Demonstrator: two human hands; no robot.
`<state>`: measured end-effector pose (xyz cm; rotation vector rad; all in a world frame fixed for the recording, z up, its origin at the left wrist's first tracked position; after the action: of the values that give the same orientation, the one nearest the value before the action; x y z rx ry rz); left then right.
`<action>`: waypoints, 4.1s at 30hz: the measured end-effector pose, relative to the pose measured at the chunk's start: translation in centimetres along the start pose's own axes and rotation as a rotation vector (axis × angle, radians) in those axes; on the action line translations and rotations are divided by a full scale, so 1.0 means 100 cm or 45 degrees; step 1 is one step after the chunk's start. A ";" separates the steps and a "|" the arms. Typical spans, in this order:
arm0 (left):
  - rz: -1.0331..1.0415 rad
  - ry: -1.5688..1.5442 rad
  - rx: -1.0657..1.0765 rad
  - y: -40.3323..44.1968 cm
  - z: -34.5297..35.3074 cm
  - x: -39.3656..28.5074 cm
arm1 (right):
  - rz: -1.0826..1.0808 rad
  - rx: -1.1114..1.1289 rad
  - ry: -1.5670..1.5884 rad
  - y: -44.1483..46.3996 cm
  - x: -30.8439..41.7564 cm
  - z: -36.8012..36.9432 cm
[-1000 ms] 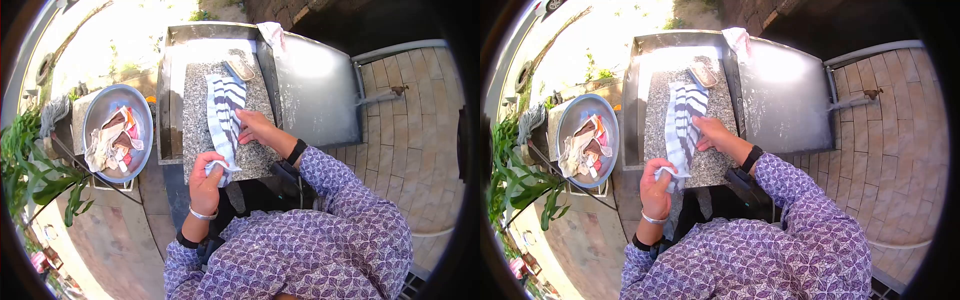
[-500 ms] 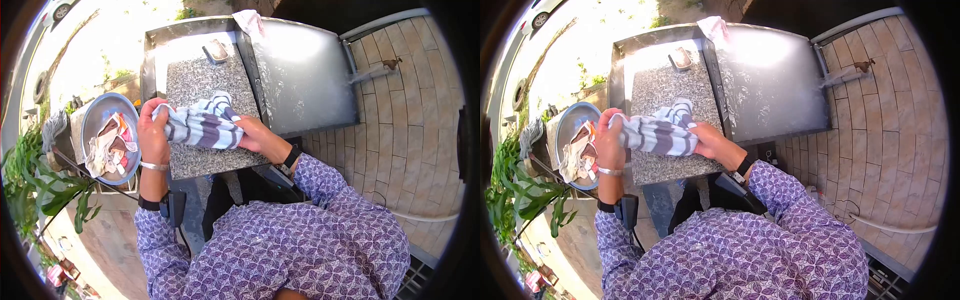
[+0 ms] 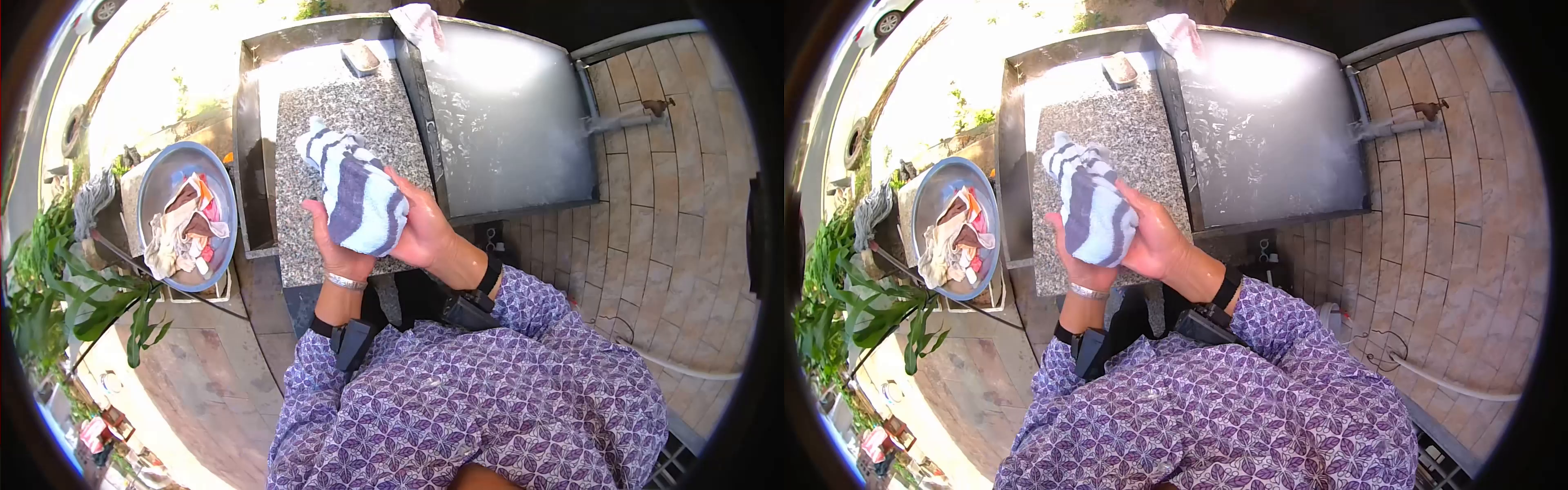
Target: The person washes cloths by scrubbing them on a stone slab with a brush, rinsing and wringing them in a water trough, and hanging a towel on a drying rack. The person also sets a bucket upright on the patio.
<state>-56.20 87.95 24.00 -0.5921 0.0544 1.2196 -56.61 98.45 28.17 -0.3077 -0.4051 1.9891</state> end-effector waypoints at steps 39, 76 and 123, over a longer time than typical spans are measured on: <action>0.029 0.292 0.375 0.053 0.024 -0.046 | 0.047 0.232 -0.388 0.034 0.024 0.025; 0.592 1.946 -0.248 0.091 -0.034 -0.091 | 0.171 -0.056 -2.713 0.082 -0.029 -0.013; 0.750 -0.134 -1.276 -0.579 -0.375 -0.107 | 0.624 2.772 -3.004 -0.101 -0.585 -0.143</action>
<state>1.70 49.26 18.94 -1.4456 -0.5365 1.8334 -17.60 51.90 21.48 -2.6131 -0.5833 -0.6753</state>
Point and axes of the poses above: each hand's wrist, its own y-axis towards the middle knuckle, its own z-axis out of the palm, x = y × z, the point moved 1 cm from there along y, towards the middle knuckle, and after that the axes turned 9 degrees about y, right-handed, at the moved point
